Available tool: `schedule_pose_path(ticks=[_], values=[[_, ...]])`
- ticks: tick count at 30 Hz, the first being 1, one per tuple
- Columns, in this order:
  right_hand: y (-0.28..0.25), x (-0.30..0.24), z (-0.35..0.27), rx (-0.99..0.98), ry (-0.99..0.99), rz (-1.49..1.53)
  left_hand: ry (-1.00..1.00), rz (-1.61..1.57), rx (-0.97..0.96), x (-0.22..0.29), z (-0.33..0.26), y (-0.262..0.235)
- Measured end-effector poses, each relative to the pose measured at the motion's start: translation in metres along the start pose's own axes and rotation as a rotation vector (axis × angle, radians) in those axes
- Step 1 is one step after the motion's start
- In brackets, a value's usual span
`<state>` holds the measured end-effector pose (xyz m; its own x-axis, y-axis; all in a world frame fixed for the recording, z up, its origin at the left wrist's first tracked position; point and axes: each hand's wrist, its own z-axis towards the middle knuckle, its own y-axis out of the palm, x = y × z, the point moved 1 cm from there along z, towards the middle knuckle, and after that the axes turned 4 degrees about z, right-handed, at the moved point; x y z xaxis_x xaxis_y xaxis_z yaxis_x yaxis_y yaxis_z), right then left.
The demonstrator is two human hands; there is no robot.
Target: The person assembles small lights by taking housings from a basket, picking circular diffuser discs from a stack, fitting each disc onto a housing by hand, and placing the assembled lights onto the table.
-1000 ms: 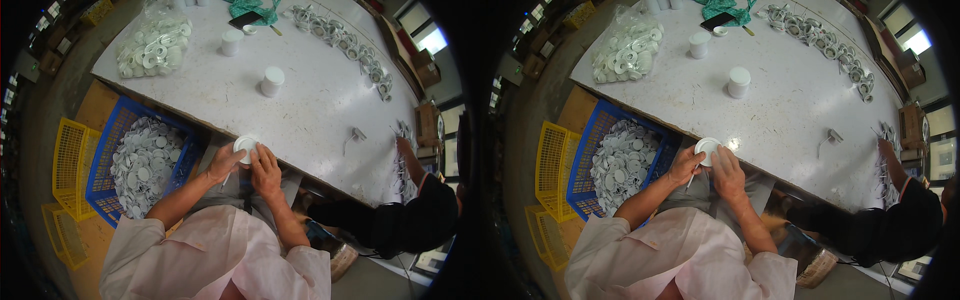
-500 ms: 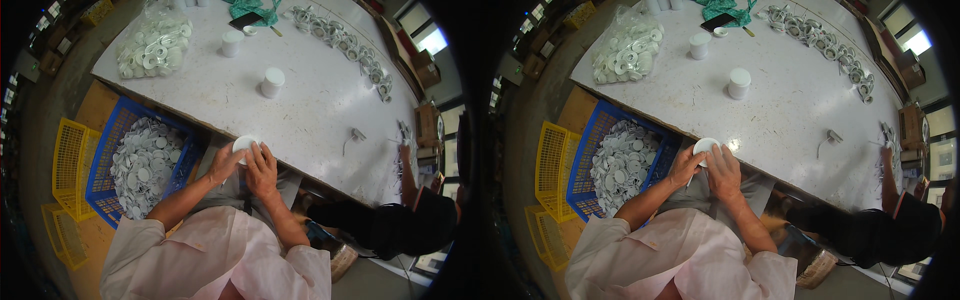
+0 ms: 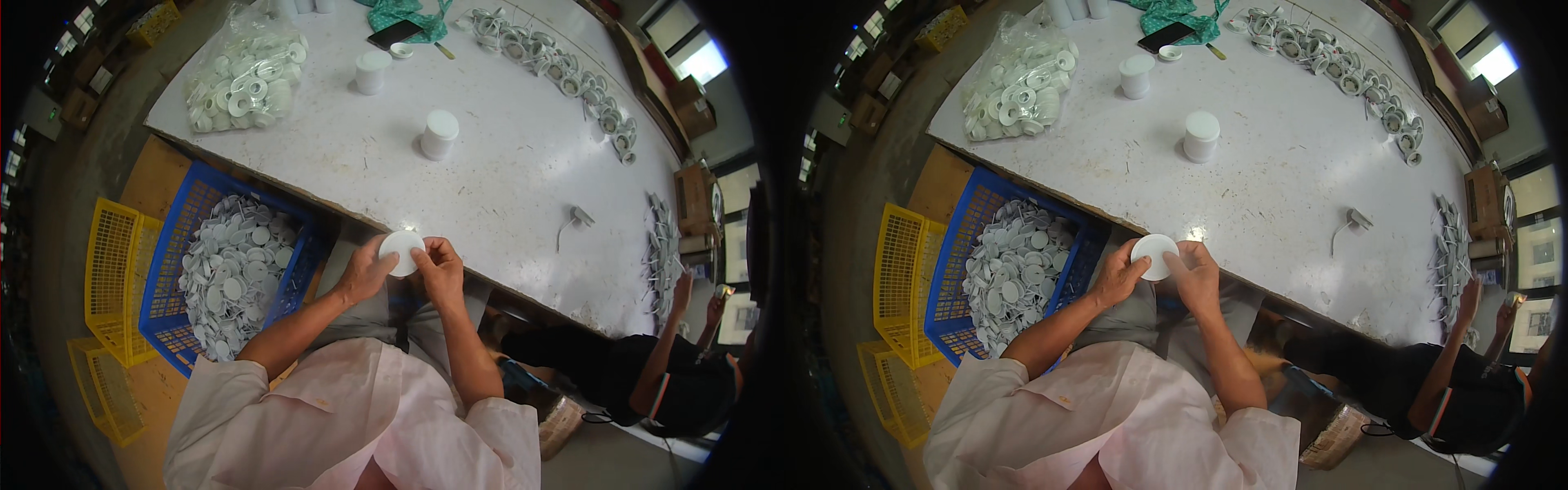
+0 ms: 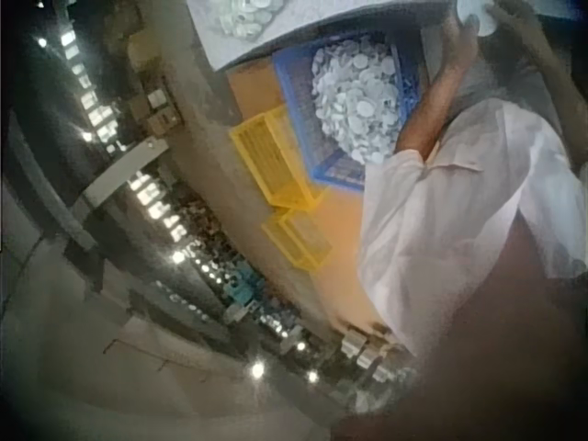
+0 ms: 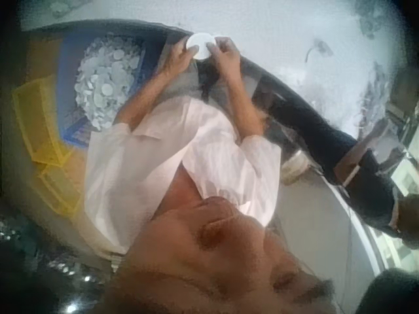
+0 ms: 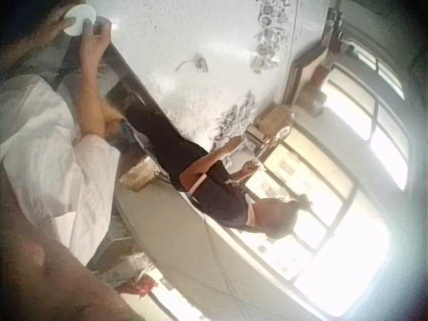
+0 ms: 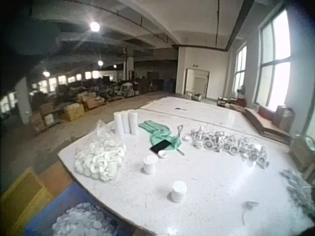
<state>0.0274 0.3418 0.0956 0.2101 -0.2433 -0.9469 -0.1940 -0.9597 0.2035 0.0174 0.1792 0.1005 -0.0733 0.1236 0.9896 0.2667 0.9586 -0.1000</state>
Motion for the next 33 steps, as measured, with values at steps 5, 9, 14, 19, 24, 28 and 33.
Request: schedule_pose_path(ticks=[5, 9, 14, 19, 24, 28, 33], values=[[0.0, 0.004, -0.001, -0.023, 0.004, -0.004, 0.065, 0.068, 0.044, -0.001, -0.001, 0.004], [0.003, 0.003, -0.001, -0.004, 0.008, -0.004, 0.026, 0.123, 0.073, -0.006, 0.001, 0.005], [-0.004, 0.003, 0.001, -0.025, 0.109, 0.033, 0.01, 0.138, 0.058, -0.005, 0.004, 0.01], [-0.008, 0.006, 0.002, -0.015, 0.076, -0.119, -0.027, -0.042, 0.021, -0.025, 0.013, 0.015], [-0.027, -0.012, 0.017, 0.03, -0.05, -0.302, -0.137, -0.158, 0.27, -0.067, 0.003, -0.034], [-0.146, -0.041, 0.07, 0.597, -0.596, -0.829, -0.369, -0.336, 0.505, -0.103, -0.034, -0.135], [-0.26, -0.071, 0.107, 1.037, -0.061, -1.254, -0.466, -0.437, 0.758, -0.213, -0.101, -0.279]])
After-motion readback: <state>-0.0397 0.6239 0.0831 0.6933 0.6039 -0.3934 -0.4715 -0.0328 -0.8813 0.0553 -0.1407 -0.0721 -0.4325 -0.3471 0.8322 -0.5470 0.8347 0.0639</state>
